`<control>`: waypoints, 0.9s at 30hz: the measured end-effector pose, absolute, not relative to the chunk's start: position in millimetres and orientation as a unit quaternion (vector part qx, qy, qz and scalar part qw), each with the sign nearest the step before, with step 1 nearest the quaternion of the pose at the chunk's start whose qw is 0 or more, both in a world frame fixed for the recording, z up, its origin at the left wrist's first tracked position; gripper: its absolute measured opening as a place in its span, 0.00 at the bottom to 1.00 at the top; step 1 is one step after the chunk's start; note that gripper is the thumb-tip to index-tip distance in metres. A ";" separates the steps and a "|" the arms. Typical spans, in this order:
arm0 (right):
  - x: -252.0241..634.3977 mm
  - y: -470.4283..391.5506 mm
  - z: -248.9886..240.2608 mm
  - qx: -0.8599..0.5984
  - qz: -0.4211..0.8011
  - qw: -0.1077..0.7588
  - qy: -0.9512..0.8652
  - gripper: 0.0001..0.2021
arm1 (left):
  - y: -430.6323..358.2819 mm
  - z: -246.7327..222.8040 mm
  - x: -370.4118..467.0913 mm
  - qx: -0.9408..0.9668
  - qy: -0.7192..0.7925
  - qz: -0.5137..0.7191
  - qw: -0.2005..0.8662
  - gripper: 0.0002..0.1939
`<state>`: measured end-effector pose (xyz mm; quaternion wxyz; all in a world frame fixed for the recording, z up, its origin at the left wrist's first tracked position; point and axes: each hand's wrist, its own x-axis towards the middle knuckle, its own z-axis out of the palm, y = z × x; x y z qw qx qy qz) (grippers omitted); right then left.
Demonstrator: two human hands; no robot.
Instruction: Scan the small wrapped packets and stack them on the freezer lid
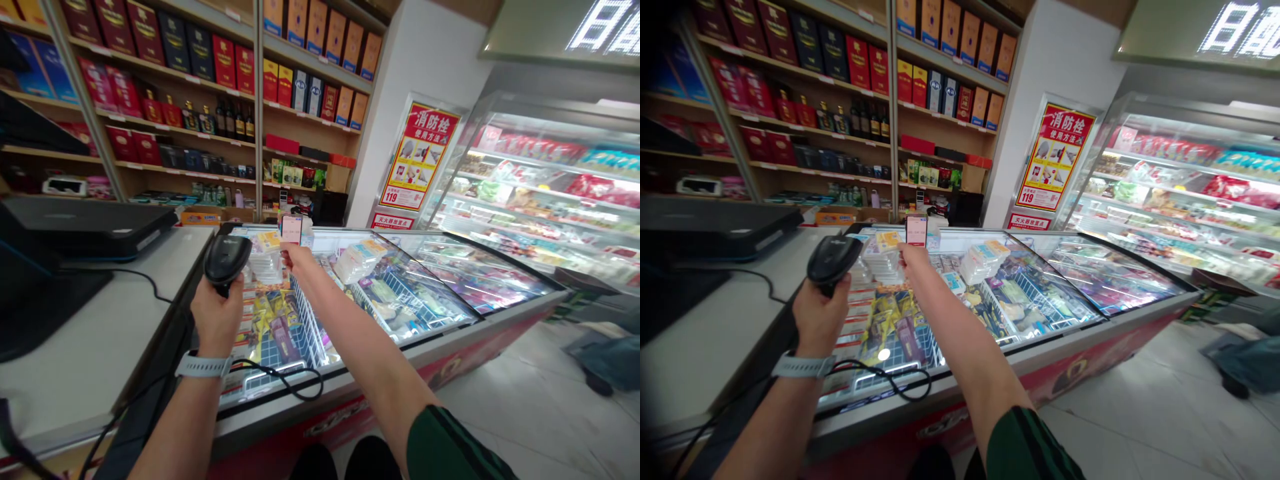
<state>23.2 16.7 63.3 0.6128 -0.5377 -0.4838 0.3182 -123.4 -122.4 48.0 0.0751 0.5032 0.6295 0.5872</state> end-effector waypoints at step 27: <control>169.1 -122.9 -31.6 -0.575 0.134 0.679 -0.435 0.13 | -130.0 33.6 -89.1 0.822 0.409 0.367 0.150 0.15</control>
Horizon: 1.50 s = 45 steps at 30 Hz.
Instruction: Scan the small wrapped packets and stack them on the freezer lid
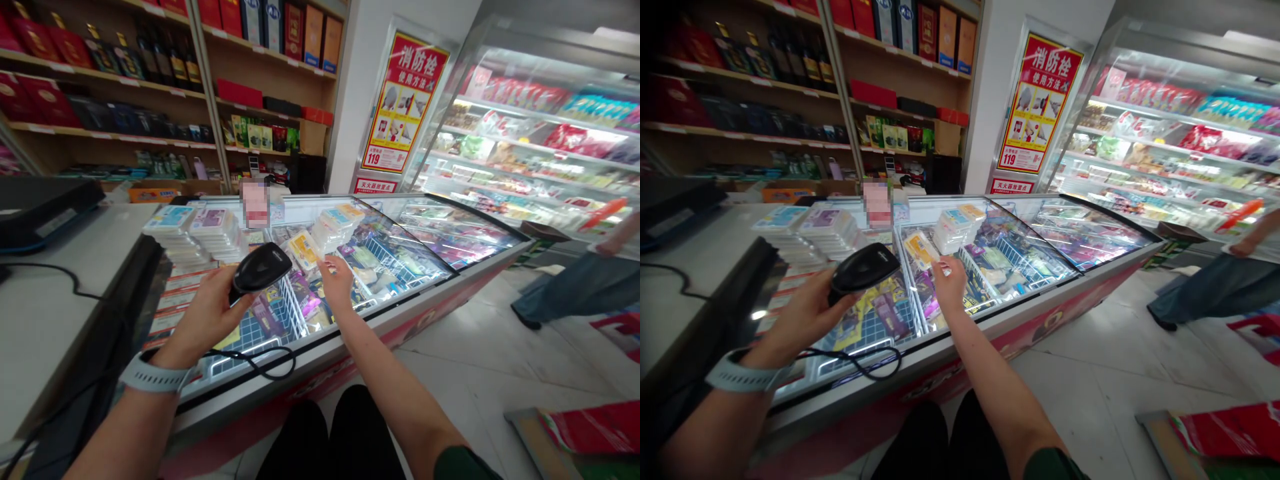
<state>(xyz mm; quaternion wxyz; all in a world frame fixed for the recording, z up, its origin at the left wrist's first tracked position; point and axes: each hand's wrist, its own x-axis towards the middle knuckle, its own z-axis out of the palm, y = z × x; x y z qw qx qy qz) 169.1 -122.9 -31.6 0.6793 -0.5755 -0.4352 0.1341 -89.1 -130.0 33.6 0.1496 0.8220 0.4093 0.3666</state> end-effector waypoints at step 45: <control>187.1 -70.0 -14.6 -0.680 0.391 0.527 -0.326 0.15 | -122.7 33.0 -111.5 0.608 0.601 0.514 0.070 0.21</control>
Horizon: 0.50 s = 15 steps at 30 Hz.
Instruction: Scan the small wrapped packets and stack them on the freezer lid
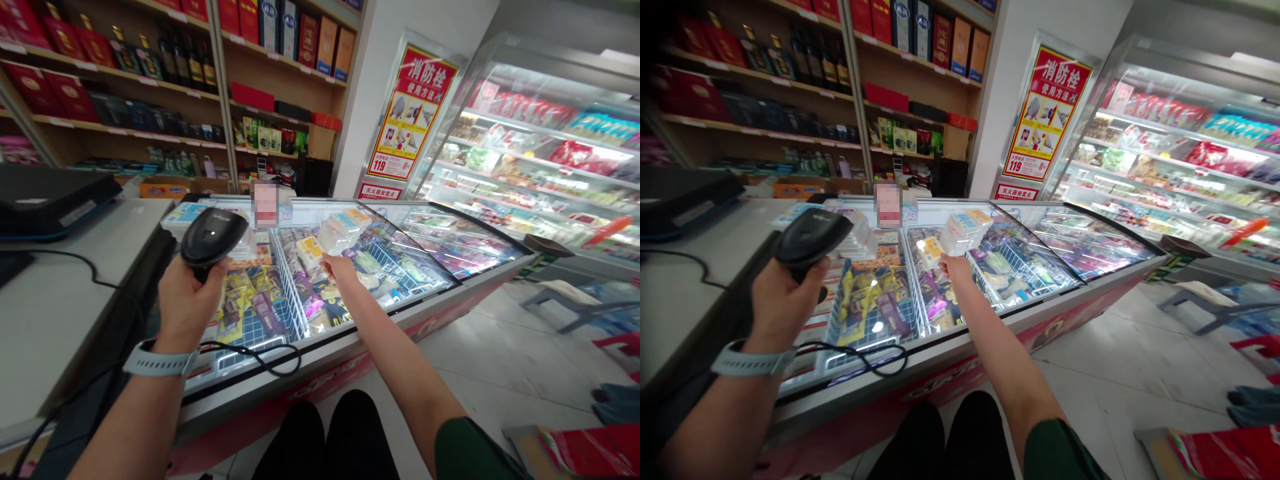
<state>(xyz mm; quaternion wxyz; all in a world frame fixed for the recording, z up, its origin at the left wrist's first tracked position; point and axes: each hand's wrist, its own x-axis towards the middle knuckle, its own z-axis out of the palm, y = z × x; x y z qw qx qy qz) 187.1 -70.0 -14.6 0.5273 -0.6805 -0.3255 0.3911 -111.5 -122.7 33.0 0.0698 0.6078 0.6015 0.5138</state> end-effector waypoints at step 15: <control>157.8 -72.7 -4.1 -0.703 0.230 0.498 -0.452 0.18 | -110.6 31.4 -124.0 0.463 0.576 0.670 0.066 0.27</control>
